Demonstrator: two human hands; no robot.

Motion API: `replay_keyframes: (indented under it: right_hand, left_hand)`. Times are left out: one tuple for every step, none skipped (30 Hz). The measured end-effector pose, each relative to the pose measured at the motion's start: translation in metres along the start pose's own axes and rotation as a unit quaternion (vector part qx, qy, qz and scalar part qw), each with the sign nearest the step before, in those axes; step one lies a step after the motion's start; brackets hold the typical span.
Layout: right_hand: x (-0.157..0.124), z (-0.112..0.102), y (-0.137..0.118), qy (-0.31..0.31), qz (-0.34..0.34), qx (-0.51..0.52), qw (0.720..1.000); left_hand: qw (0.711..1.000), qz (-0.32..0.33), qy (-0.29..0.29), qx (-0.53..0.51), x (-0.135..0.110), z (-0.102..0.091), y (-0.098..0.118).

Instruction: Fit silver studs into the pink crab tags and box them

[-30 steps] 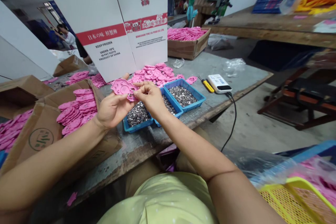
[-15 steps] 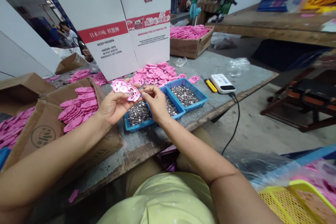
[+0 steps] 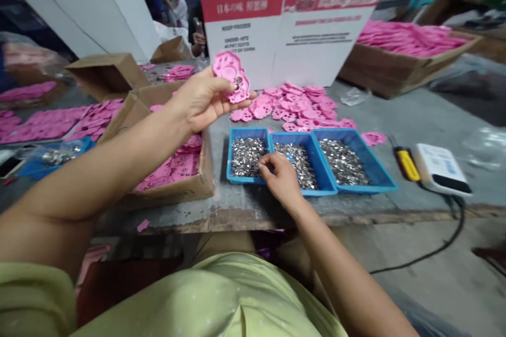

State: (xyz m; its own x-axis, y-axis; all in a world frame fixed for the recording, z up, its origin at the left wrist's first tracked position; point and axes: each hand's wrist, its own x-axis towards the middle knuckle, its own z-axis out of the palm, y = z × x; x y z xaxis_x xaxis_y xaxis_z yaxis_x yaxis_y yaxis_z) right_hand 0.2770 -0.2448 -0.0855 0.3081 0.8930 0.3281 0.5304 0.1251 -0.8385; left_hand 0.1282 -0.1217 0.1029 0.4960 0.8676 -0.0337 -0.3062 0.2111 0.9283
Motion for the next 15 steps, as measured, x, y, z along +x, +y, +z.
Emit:
replay_keyframes:
  right_hand:
    - [-0.001,-0.001,0.001,-0.002,0.0,-0.002,1.0]
    - [-0.002,-0.001,0.001,-0.003,0.003,-0.003,1.0]
    - [-0.003,-0.002,0.002,-0.003,0.007,-0.005,1.0]
    - [-0.004,-0.002,0.003,-0.003,0.01,-0.007,1.0]
    - [-0.004,-0.002,0.003,-0.003,0.013,-0.009,1.0]
    - [-0.005,-0.003,0.004,-0.004,0.016,-0.01,1.0]
    - [-0.005,-0.003,0.005,-0.006,0.018,-0.011,1.0]
    - [-0.005,-0.003,0.005,-0.008,0.019,-0.012,1.0]
    - [-0.006,-0.003,0.006,-0.009,0.019,-0.014,1.0]
    - [-0.006,-0.003,0.006,-0.01,0.017,-0.017,1.0]
    - [-0.006,-0.003,0.007,-0.011,0.014,-0.021,1.0]
    - [-0.006,-0.002,0.008,-0.012,0.011,-0.025,1.0]
    - [-0.006,-0.002,0.008,-0.013,0.007,-0.028,0.999]
    - [-0.006,-0.002,0.009,-0.013,0.005,-0.03,0.999]
    - [-0.006,-0.001,0.01,-0.011,0.004,-0.031,0.999]
  left_hand:
    - [1.0,-0.003,-0.002,0.023,0.0,-0.006,0.011]
    - [0.999,-0.006,-0.008,0.051,-0.001,-0.014,0.022]
    - [0.996,-0.011,-0.017,0.082,-0.003,-0.024,0.03]
    - [0.993,-0.018,-0.025,0.114,-0.006,-0.037,0.037]
    - [0.988,-0.028,-0.031,0.146,-0.009,-0.052,0.041]
    - [0.983,-0.041,-0.033,0.177,-0.013,-0.069,0.043]
    - [0.977,-0.058,-0.031,0.205,-0.017,-0.087,0.042]
    - [0.971,-0.07,-0.024,0.228,-0.021,-0.106,0.039]
    - [0.963,-0.087,-0.015,0.253,-0.024,-0.125,0.034]
    - [0.956,-0.099,0.004,0.276,-0.026,-0.142,0.027]
    - [0.949,-0.101,0.033,0.296,-0.027,-0.158,0.021]
    - [0.94,-0.112,0.05,0.318,-0.028,-0.171,0.014]
    - [0.931,-0.114,0.069,0.34,-0.026,-0.181,0.007]
    - [0.922,-0.118,0.081,0.359,-0.024,-0.188,0.002]
    - [0.914,-0.118,0.089,0.379,-0.021,-0.192,-0.002]
